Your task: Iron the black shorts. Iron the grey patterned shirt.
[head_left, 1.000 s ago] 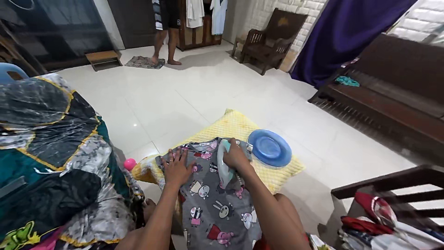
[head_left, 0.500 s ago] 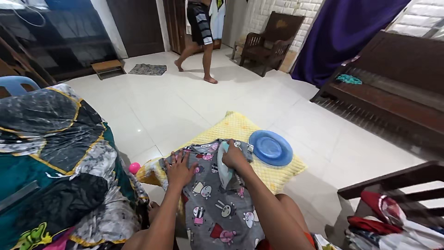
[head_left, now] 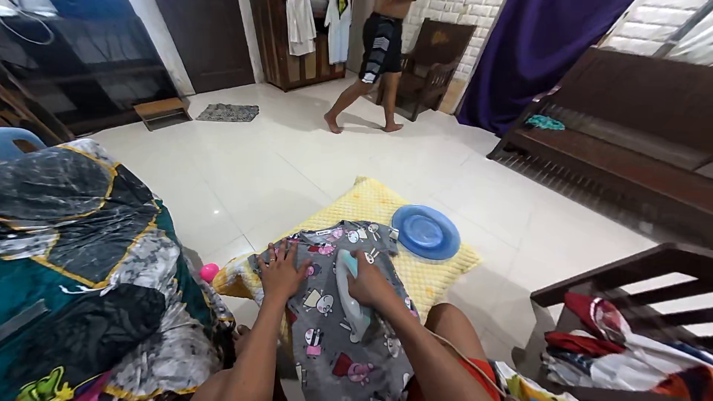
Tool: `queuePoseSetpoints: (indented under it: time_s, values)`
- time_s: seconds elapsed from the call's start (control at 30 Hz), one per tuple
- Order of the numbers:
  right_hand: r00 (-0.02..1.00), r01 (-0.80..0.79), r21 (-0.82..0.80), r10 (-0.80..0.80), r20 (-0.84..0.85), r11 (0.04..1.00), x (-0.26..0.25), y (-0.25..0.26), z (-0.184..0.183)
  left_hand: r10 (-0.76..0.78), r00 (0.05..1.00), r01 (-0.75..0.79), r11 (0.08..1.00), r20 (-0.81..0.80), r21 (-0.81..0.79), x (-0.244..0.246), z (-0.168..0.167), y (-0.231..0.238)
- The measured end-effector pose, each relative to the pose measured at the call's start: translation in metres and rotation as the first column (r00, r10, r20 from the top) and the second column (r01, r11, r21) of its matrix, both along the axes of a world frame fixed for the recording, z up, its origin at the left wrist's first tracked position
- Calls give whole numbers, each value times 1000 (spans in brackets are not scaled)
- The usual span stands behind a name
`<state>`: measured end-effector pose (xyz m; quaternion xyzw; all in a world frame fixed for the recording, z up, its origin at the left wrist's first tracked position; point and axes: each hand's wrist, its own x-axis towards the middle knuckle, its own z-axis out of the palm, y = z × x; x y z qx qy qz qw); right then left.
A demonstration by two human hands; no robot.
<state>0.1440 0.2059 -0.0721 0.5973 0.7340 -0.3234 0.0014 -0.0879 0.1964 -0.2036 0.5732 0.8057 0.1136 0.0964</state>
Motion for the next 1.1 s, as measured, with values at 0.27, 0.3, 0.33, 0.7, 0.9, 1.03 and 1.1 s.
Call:
queuePoseSetpoints:
  time_s: [0.27, 0.3, 0.33, 0.7, 0.9, 1.03, 1.1]
  values:
    - [995, -98, 25, 97, 27, 995, -21, 32, -4, 5, 999, -5, 1000, 40, -12, -3, 2, -3]
    - [994, -101, 17, 101, 31, 995, -16, 22, -4, 5, 999, -4, 1000, 49, -11, -3, 2, -3]
    - [994, -102, 11, 102, 31, 995, -10, 10, -2, 5, 999, -4, 1000, 53, -11, -4, 3, -2]
    - [988, -152, -7, 152, 10, 988, -45, 20, 1, 13, 999, -13, 1000, 31, -11, -6, 2, 4]
    - [993, -117, 25, 117, 9, 993, -83, 47, -1, 14, 1000, -14, 999, 11, 33, -7, -2, 5]
    - [995, -96, 5, 96, 31, 995, -62, 15, -3, 12, 1000, -12, 1000, 20, 7, -6, 2, 6]
    - [997, -76, -12, 76, 24, 997, -52, -5, -3, 11, 1000, -11, 1000, 21, -4, -7, 2, 7]
